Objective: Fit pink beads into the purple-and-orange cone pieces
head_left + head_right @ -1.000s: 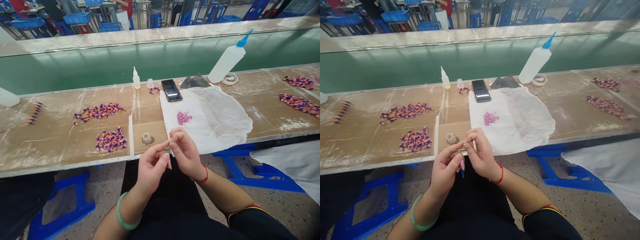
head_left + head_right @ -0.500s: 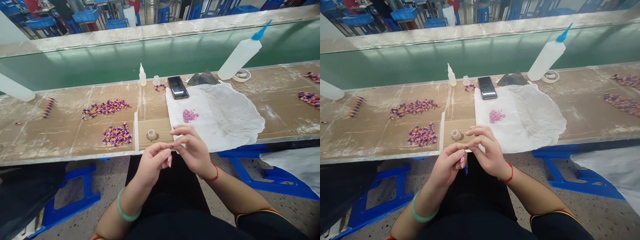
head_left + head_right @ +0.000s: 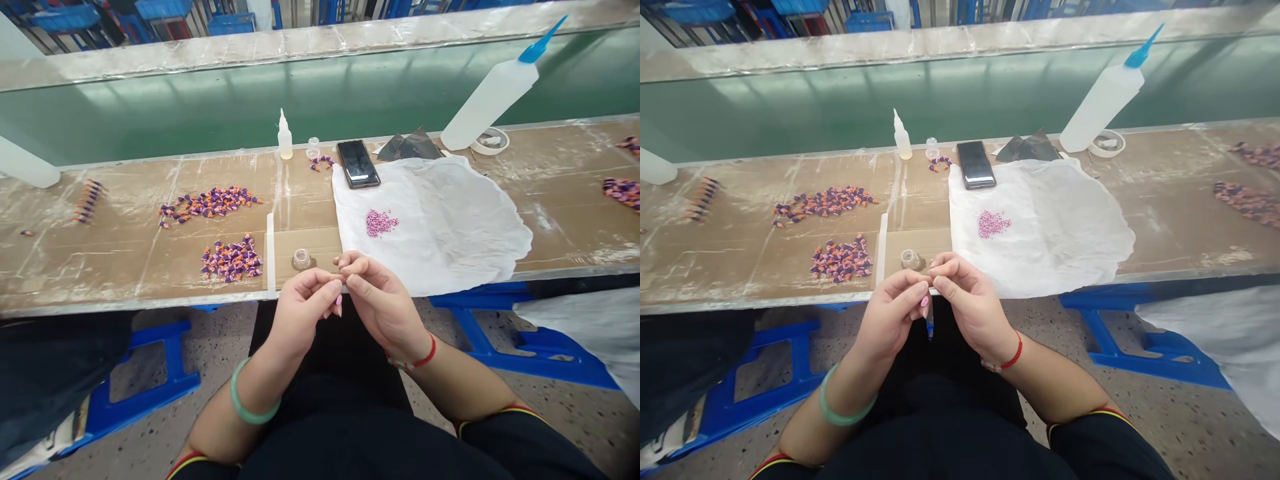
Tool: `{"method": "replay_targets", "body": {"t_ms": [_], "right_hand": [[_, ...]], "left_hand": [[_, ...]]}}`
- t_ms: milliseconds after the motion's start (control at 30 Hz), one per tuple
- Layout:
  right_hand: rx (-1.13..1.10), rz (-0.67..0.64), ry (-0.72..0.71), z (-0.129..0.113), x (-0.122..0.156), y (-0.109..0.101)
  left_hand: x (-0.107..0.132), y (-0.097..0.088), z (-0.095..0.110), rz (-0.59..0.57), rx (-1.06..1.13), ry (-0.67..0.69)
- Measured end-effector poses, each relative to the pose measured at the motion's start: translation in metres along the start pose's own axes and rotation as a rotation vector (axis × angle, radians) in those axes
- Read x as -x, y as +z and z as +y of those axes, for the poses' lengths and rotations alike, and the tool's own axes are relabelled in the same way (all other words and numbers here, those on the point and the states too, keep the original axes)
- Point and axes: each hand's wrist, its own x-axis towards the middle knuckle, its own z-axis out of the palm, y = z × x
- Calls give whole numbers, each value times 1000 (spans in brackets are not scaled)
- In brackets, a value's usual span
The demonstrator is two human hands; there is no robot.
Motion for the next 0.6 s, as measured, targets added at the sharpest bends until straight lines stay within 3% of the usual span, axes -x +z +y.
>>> {"method": "replay_targets", "body": {"t_ms": [167, 400, 500, 600], "right_hand": [[-22, 9, 5, 0, 5, 6], [-7, 76, -3, 3, 8, 12], [63, 72, -5, 4, 9, 10], [198, 53, -47, -1, 8, 4]], "left_hand": [[1, -1, 1, -6, -111, 153], [5, -2, 2, 62, -450, 381], [4, -2, 0, 81, -445, 380], [4, -2, 2, 41, -309, 289]]}}
